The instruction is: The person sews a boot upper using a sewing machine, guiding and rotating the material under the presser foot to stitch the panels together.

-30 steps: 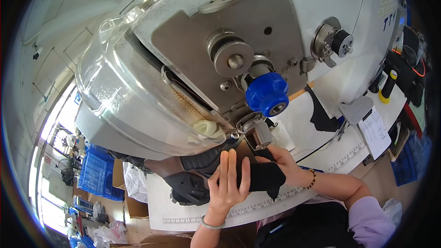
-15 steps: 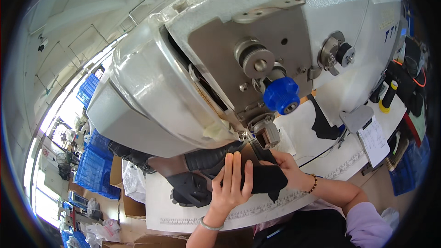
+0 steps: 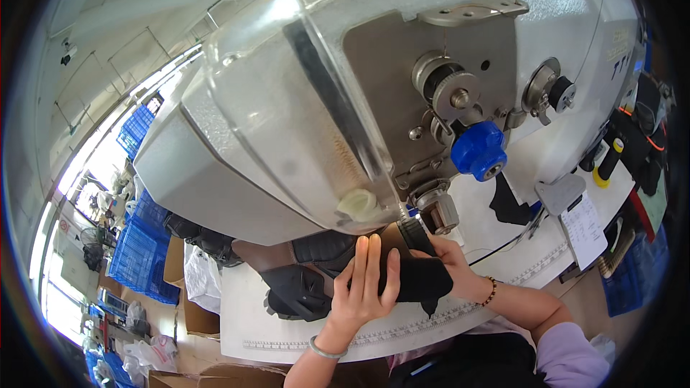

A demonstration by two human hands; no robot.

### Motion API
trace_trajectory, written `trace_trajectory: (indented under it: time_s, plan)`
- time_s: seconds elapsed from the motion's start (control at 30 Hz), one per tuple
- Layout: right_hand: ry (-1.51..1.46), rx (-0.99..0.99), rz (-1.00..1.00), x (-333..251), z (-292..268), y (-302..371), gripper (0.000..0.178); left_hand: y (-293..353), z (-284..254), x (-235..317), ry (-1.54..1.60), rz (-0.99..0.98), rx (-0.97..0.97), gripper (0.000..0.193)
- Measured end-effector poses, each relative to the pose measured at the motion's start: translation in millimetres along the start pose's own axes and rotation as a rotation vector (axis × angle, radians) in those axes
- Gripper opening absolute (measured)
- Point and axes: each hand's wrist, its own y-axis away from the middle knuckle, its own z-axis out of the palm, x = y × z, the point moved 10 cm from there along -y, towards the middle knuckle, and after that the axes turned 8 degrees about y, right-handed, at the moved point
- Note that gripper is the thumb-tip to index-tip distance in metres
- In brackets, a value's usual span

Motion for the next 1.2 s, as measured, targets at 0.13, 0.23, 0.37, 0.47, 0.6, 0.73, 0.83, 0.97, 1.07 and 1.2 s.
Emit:
trace_trajectory:
  time_s: [0.13, 0.23, 0.37, 0.47, 0.6, 0.73, 0.83, 0.97, 1.07, 1.2]
  plan:
    - [0.013, 0.019, -0.014, 6, -3, 1, 0.032, 3, 1, -2, 0.016, -0.011, 0.023, 0.025]
    - [0.061, -0.002, 0.012, 5, -1, 2, 0.032, 2, 1, -1, 0.007, -0.019, 0.009, 0.026]
    - [-0.016, 0.000, -0.013, 0, -1, 5, 0.033, 2, 2, 1, 0.005, -0.009, 0.004, 0.027]
    - [-0.042, -0.017, -0.028, -1, -1, 4, 0.033, 3, 4, -2, 0.025, -0.060, 0.018, 0.030]
    - [-0.091, -0.035, -0.053, -1, 0, 5, 0.032, 4, 4, -1, 0.056, -0.070, 0.040, 0.029]
    - [-0.087, -0.011, -0.006, 5, -2, 7, 0.031, 9, 6, 0, 0.063, -0.020, 0.041, 0.034]
    - [-0.107, 0.009, -0.024, 5, -3, 8, 0.031, 12, 8, 0, 0.093, -0.011, 0.017, 0.040]
    - [-0.065, 0.008, -0.026, 6, -3, 5, 0.031, 11, 5, -1, 0.101, -0.042, 0.036, 0.039]
    - [-0.029, -0.015, -0.039, 2, -1, 6, 0.033, 4, 2, 1, 0.079, -0.033, 0.005, 0.038]
    - [0.004, -0.044, -0.066, 0, -1, 7, 0.037, 2, 2, -1, 0.067, -0.042, 0.029, 0.027]
